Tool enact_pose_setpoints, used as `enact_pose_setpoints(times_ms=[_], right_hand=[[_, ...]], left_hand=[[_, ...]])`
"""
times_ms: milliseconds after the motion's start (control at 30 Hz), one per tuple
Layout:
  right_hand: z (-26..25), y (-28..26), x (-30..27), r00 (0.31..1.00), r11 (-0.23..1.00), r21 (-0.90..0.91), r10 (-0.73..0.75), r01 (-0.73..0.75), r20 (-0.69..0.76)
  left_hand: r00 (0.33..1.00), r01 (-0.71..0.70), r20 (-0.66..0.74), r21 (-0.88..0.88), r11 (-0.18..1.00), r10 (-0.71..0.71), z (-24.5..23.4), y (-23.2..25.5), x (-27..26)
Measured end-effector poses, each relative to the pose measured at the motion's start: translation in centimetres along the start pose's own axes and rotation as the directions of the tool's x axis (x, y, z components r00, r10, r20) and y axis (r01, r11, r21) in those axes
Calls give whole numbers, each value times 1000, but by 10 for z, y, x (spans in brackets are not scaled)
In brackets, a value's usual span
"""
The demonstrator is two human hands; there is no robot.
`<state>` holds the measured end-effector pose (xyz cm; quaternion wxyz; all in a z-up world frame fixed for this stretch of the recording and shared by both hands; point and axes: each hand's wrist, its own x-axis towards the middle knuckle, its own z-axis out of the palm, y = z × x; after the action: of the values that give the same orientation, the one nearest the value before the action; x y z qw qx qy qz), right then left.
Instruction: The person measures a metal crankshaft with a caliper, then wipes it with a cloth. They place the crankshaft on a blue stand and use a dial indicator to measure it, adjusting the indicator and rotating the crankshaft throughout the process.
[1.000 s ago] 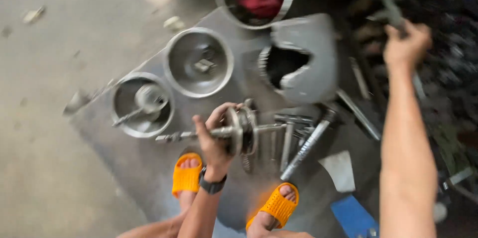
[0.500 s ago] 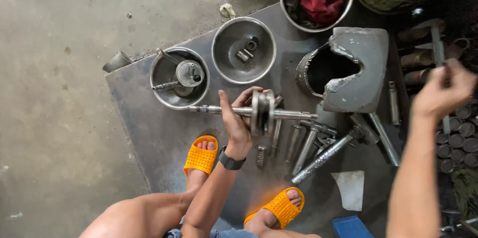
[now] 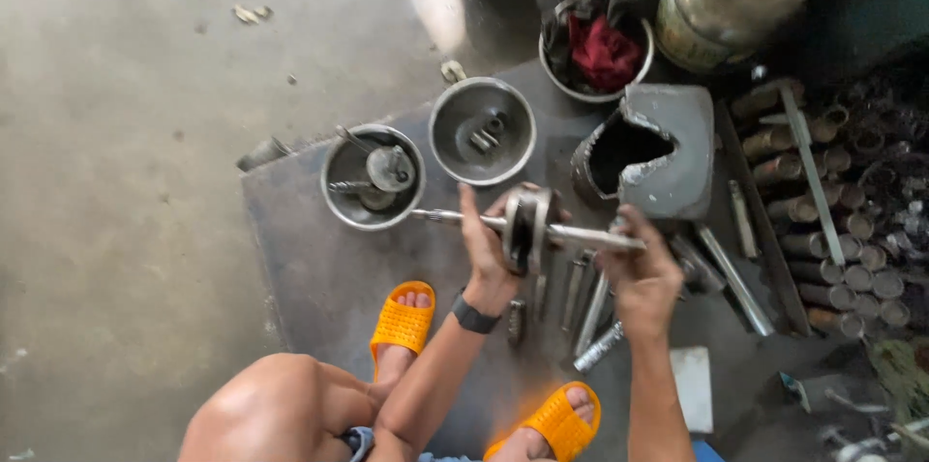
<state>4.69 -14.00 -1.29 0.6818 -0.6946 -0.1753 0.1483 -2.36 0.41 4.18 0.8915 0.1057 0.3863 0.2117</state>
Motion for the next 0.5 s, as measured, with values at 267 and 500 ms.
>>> enact_pose_setpoints(times_ms=[267, 500], right_hand=[[34, -133, 3, 847, 794, -302, -517, 528, 121], [72, -151, 21, 610, 373, -547, -710, 750, 352]], left_hand=[[953, 243, 172, 66, 968, -251, 35, 33, -46], [894, -448, 115, 262, 855, 433, -11, -8, 4]])
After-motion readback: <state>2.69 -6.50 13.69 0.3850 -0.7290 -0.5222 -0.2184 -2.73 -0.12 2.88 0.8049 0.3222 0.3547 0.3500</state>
